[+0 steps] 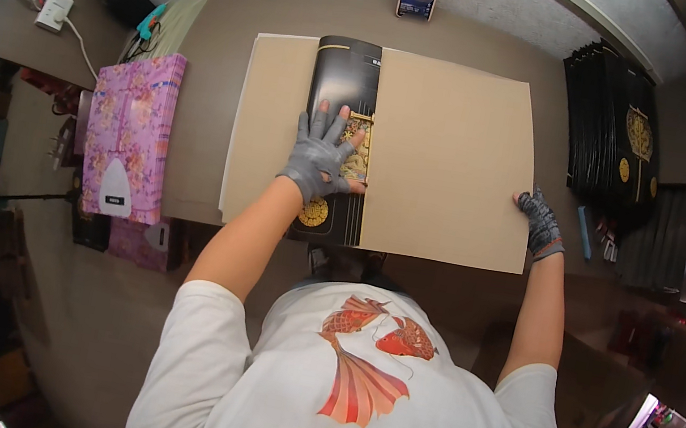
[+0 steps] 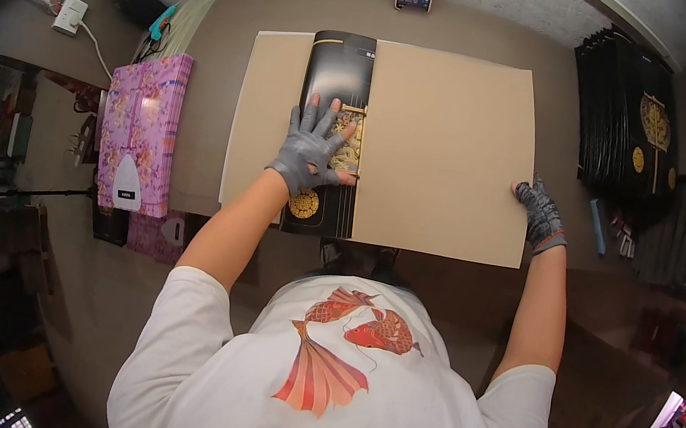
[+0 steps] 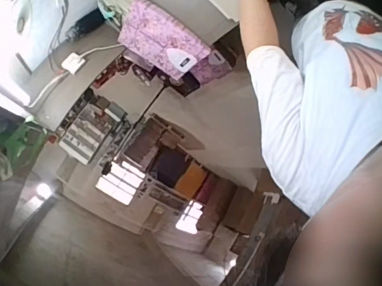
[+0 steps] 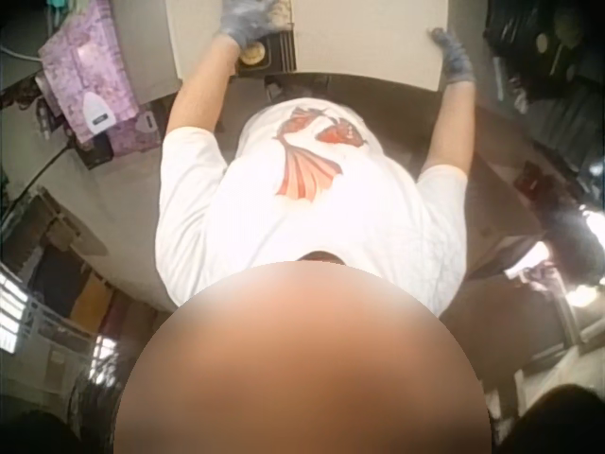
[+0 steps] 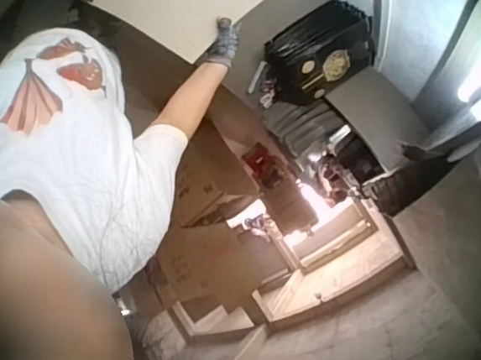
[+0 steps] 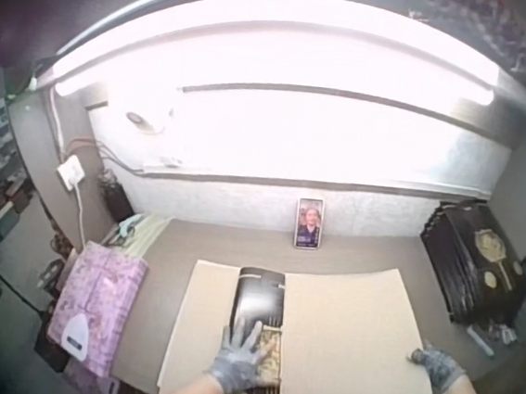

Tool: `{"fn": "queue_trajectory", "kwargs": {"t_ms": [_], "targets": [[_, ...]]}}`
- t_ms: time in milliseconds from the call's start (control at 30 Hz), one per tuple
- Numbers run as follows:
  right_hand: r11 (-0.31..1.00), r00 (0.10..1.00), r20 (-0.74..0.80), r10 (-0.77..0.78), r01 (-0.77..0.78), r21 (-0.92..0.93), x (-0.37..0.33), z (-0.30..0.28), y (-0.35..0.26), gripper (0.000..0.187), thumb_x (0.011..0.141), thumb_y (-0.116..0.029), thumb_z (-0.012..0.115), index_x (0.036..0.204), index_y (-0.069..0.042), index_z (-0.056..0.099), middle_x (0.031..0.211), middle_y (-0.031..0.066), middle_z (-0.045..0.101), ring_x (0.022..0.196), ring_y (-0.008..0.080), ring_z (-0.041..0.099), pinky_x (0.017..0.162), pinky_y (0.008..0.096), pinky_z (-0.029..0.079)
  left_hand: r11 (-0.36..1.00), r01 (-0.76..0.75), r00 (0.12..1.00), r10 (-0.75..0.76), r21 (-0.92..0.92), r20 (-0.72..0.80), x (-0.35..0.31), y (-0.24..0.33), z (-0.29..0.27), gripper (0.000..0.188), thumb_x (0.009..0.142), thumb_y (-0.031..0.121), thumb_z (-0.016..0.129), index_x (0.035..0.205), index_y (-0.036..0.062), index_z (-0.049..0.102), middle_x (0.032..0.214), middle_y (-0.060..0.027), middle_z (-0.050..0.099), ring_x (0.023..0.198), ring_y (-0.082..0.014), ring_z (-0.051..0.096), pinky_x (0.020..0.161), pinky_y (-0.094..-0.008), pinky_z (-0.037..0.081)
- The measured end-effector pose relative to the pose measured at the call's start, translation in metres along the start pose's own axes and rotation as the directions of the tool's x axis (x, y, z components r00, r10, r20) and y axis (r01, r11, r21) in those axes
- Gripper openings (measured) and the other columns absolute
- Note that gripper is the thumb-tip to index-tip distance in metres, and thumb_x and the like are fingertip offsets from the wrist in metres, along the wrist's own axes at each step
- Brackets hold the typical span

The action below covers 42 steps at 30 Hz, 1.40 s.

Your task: The person is seen folding and assembling cardboard packaging boxes for products.

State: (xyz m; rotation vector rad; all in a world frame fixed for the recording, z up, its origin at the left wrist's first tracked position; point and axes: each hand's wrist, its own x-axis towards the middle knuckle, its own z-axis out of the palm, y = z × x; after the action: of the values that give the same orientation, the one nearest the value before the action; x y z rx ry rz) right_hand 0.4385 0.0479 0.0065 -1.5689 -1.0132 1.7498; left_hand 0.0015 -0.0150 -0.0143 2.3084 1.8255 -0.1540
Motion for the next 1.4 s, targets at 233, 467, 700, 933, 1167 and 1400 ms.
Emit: {"fn": "queue_trajectory", "kwargs": {"t_ms": [233,467,700,933,1167,1400], "targets": [[0.994,0.989,-0.138,0.046,-0.059,-0.09,0.018,-0.015,0.021,0.061,0.089,-0.023,0.066,0.143,-0.005,0.044,0.131,0.0121,0.056,0.113,0.0251,0.057,0.093,0.0378,0.05,0.993,-0.076,0.953,0.046,0.089,0.298,-0.003,0.003,-0.034,0.143,0.043,0.078,0.078,0.158,0.0194,0.016,0.162,-0.0238,-0.002,0.146,-0.0509,-0.011,0.113,-0.0663,0.0],[0.946,0.962,-0.274,0.012,-0.1,-0.309,0.028,-0.012,0.036,0.056,0.088,-0.032,0.069,0.132,0.0,0.055,0.124,0.0132,0.061,0.11,0.0245,0.058,0.092,0.0348,0.049,0.994,-0.062,0.965,0.037,0.088,0.259,-0.006,0.001,-0.028,0.141,0.044,0.075,0.08,0.158,0.0213,0.016,0.162,-0.0231,-0.002,0.147,-0.0497,-0.009,0.112,-0.0682,0.001],[0.909,0.962,-0.272,-0.04,-0.077,-0.409,0.044,-0.031,0.047,0.064,0.086,-0.039,0.073,0.13,0.003,0.056,0.128,0.015,0.061,0.116,0.0258,0.056,0.101,0.0339,0.042,0.991,-0.075,0.985,0.056,0.114,0.162,-0.008,0.004,-0.022,0.14,0.042,0.075,0.079,0.155,0.0124,0.024,0.161,-0.0237,0.01,0.148,-0.0465,0.001,0.111,-0.0684,0.006],[0.875,0.933,-0.356,-0.053,-0.128,-0.466,0.041,-0.025,0.048,0.062,0.086,-0.041,0.072,0.127,0.003,0.058,0.124,0.0148,0.062,0.112,0.026,0.058,0.098,0.034,0.044,0.999,-0.009,0.982,0.003,0.032,0.191,-0.023,0.01,-0.009,0.148,0.042,0.076,0.079,0.158,0.0135,0.012,0.162,-0.0238,0.005,0.15,-0.0417,-0.001,0.11,-0.0703,0.006],[0.86,0.968,-0.249,-0.012,-0.117,-0.497,0.059,-0.05,0.061,0.062,0.086,-0.041,0.071,0.13,0.0,0.057,0.123,0.0139,0.062,0.11,0.0241,0.059,0.094,0.0335,0.047,0.998,-0.016,0.977,0.002,0.063,0.212,-0.023,0.012,-0.008,0.152,0.04,0.078,0.078,0.158,0.0144,0.007,0.162,-0.024,0.0,0.15,-0.0412,-0.003,0.108,-0.0742,0.006],[0.83,0.955,-0.296,0.024,-0.184,-0.527,0.056,-0.036,0.048,0.062,0.085,-0.041,0.072,0.13,-0.001,0.057,0.12,0.0132,0.063,0.105,0.0237,0.06,0.093,0.0333,0.048,0.997,-0.024,0.97,0.007,0.068,0.243,-0.021,0.012,-0.01,0.152,0.04,0.078,0.078,0.158,0.0141,0.007,0.162,-0.0238,0.001,0.15,-0.0413,-0.002,0.107,-0.0748,0.006]]}}
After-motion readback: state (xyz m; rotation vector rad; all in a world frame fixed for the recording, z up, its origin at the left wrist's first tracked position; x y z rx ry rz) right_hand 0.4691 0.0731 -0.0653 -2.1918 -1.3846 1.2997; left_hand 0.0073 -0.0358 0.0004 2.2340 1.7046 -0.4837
